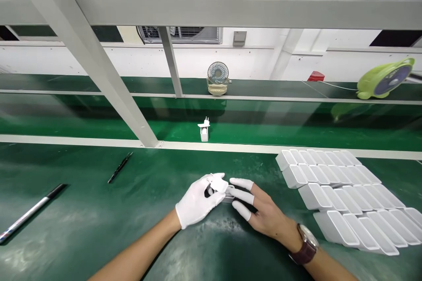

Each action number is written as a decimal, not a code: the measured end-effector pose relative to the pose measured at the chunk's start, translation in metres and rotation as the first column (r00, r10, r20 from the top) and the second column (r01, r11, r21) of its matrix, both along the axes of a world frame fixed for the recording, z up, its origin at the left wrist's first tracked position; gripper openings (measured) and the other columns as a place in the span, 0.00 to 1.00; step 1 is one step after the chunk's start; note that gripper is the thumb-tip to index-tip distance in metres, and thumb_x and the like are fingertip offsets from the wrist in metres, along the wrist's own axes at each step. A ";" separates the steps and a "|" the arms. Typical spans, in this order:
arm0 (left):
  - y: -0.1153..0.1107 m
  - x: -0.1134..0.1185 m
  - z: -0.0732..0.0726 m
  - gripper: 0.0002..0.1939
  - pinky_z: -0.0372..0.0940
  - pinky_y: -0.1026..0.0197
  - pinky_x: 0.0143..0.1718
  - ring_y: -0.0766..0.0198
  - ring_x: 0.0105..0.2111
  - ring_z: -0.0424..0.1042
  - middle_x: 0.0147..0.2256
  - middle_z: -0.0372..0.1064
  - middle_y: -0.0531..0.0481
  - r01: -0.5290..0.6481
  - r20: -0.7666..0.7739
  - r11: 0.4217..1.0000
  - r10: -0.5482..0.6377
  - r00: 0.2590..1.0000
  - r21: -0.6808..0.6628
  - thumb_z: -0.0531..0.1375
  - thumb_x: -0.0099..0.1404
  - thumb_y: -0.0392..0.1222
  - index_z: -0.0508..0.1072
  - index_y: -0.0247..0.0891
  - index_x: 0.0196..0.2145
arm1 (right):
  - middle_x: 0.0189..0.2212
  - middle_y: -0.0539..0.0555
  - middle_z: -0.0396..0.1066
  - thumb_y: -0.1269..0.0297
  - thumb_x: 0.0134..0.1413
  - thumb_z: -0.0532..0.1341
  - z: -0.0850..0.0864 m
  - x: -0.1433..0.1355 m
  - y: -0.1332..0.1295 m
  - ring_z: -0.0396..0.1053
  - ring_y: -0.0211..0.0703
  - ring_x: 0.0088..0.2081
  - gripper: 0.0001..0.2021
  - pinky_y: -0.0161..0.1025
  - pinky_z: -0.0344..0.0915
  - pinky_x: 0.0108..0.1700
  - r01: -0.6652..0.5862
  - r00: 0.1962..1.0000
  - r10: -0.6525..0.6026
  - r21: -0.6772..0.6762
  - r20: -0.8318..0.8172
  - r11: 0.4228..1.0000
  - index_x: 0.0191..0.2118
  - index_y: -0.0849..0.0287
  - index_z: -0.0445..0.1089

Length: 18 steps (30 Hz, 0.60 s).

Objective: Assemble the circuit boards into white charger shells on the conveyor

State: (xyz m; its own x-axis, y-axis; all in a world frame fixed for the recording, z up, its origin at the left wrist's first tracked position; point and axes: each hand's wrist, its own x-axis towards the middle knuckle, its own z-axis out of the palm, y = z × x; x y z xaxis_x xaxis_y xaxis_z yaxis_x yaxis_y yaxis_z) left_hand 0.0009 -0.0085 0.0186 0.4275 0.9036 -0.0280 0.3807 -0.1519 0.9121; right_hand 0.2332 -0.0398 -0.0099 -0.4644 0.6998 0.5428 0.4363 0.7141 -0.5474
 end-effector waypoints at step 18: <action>0.015 -0.006 0.000 0.32 0.66 0.49 0.50 0.54 0.47 0.72 0.48 0.73 0.40 0.144 0.335 0.928 -0.022 0.942 -0.344 0.69 0.58 0.47 0.68 0.36 0.57 | 0.59 0.61 0.64 0.72 0.65 0.58 -0.008 -0.008 -0.001 0.65 0.49 0.60 0.24 0.47 0.70 0.57 -0.013 0.999 0.010 0.055 0.046 0.998 0.64 0.52 0.60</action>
State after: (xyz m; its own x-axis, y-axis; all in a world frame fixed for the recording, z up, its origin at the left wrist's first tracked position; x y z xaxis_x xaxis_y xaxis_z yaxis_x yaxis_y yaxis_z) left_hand -0.0049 0.0063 0.0183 0.5414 0.8184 -0.1924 0.0606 0.1903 0.9799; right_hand 0.2249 -0.0406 -0.0179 -0.4974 0.6639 0.5585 0.4518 0.7478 -0.4865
